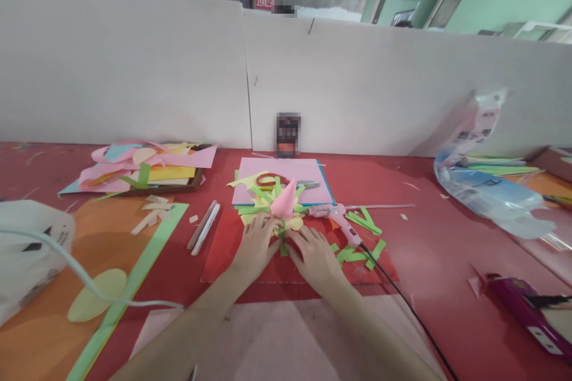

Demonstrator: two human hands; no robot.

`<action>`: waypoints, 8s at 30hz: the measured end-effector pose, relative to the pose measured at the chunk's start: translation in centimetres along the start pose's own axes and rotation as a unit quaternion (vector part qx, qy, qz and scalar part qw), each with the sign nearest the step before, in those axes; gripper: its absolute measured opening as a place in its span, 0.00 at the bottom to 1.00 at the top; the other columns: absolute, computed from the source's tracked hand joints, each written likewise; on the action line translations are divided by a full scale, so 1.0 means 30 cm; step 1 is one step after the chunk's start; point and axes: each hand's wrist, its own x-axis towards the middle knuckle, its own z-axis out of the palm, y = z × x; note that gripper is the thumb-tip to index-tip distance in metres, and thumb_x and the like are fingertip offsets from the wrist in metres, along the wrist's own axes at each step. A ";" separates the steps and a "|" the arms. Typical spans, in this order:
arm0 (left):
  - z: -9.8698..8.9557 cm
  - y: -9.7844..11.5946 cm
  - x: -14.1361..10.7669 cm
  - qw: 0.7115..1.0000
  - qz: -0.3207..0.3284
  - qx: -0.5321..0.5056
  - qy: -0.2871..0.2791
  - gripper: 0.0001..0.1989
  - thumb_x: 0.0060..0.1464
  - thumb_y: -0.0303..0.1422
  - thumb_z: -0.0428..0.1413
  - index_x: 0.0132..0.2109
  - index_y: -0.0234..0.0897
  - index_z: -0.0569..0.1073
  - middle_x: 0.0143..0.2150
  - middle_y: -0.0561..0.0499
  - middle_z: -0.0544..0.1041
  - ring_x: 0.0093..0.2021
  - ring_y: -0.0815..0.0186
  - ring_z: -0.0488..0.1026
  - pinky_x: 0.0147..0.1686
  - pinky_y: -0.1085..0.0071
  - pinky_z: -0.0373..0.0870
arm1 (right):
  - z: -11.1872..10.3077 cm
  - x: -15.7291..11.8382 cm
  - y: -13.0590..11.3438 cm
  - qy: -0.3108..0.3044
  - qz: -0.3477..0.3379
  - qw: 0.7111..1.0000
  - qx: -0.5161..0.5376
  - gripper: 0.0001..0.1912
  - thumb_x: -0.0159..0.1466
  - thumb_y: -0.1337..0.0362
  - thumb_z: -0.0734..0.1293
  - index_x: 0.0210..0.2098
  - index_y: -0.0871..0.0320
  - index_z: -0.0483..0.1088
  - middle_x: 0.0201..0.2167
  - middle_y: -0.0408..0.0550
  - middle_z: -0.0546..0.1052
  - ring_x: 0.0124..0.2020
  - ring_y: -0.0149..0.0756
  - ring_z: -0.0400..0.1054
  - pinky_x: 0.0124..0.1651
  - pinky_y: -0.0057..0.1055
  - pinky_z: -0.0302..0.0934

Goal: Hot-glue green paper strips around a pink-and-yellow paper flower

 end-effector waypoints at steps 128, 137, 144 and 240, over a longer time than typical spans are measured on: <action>-0.277 0.183 0.287 0.989 0.019 -0.076 0.128 0.04 0.52 0.29 0.52 0.30 0.38 0.70 0.38 0.55 0.76 0.38 0.69 0.71 0.37 0.74 0.64 | -0.109 -0.021 0.304 0.282 0.295 0.896 0.172 0.20 0.60 0.51 0.55 0.39 0.59 0.68 0.34 0.50 0.67 0.32 0.34 0.63 0.36 0.31 0.57; -0.254 0.194 0.296 0.992 0.007 -0.079 0.095 0.05 0.52 0.28 0.51 0.32 0.39 0.72 0.41 0.54 0.76 0.40 0.67 0.71 0.37 0.72 0.65 | -0.105 -0.016 0.312 0.287 0.307 0.889 0.181 0.22 0.59 0.50 0.56 0.39 0.61 0.69 0.36 0.52 0.68 0.32 0.35 0.63 0.37 0.32 0.58; -0.220 0.171 0.297 0.994 0.024 -0.066 0.081 0.09 0.51 0.28 0.54 0.40 0.40 0.72 0.40 0.53 0.74 0.38 0.67 0.71 0.37 0.72 0.67 | -0.098 -0.017 0.319 0.281 0.311 0.891 0.177 0.22 0.59 0.50 0.55 0.38 0.60 0.69 0.36 0.52 0.68 0.33 0.35 0.64 0.36 0.31 0.57; -0.085 -0.023 -0.041 0.996 0.072 0.013 -0.051 0.15 0.58 0.31 0.45 0.52 0.45 0.66 0.48 0.50 0.69 0.49 0.63 0.65 0.50 0.63 0.63 | -0.071 -0.020 0.191 0.010 0.295 0.953 0.070 0.19 0.53 0.57 0.63 0.43 0.52 0.59 0.44 0.47 0.70 0.40 0.41 0.67 0.34 0.32 0.56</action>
